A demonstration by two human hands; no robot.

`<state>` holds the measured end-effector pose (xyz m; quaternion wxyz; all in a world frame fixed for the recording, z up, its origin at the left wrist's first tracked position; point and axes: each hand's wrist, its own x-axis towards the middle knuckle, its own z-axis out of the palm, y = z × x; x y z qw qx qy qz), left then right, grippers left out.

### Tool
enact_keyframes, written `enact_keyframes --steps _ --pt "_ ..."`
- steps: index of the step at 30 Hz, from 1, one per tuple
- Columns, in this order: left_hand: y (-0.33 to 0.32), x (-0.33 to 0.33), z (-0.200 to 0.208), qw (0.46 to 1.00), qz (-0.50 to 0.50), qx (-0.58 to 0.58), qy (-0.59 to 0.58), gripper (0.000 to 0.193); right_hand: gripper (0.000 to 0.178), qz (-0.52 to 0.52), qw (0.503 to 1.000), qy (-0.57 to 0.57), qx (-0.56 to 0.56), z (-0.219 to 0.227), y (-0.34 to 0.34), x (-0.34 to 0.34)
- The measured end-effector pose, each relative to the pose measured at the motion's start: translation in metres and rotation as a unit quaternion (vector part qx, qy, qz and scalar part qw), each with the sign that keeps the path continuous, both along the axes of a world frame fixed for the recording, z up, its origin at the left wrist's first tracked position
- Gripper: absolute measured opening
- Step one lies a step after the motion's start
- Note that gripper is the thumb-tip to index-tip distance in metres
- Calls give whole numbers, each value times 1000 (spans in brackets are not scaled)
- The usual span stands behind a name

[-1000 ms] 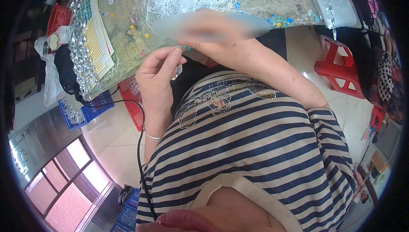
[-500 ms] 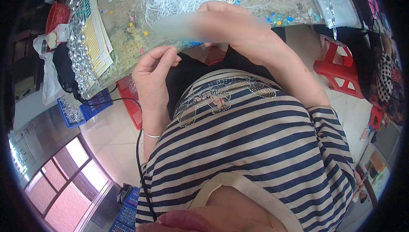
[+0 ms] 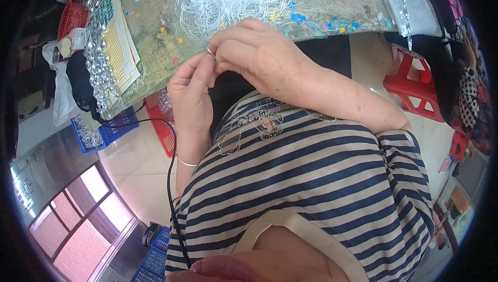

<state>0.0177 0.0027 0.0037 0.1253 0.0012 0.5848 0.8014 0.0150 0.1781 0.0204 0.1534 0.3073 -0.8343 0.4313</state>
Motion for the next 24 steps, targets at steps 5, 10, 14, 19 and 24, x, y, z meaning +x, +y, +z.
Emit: enact_keyframes --steps 5,10,14,19,24 --pt "0 -2 -3 995 -1 71 -76 17 16 -6 1000 13 11 -6 -3 2" --pt "-6 -3 -8 995 -24 69 -71 16 17 -7 1000 17 19 -7 -4 1" --pt "-4 -2 -6 996 -19 55 -68 16 15 2 1000 5 -3 -6 -3 1" --pt "0 0 -1 1000 3 15 -21 15 5 -20 997 -60 -54 -10 5 -2" --pt "1 2 3 997 -19 -68 33 12 11 -20 929 -332 -161 -9 2 0"
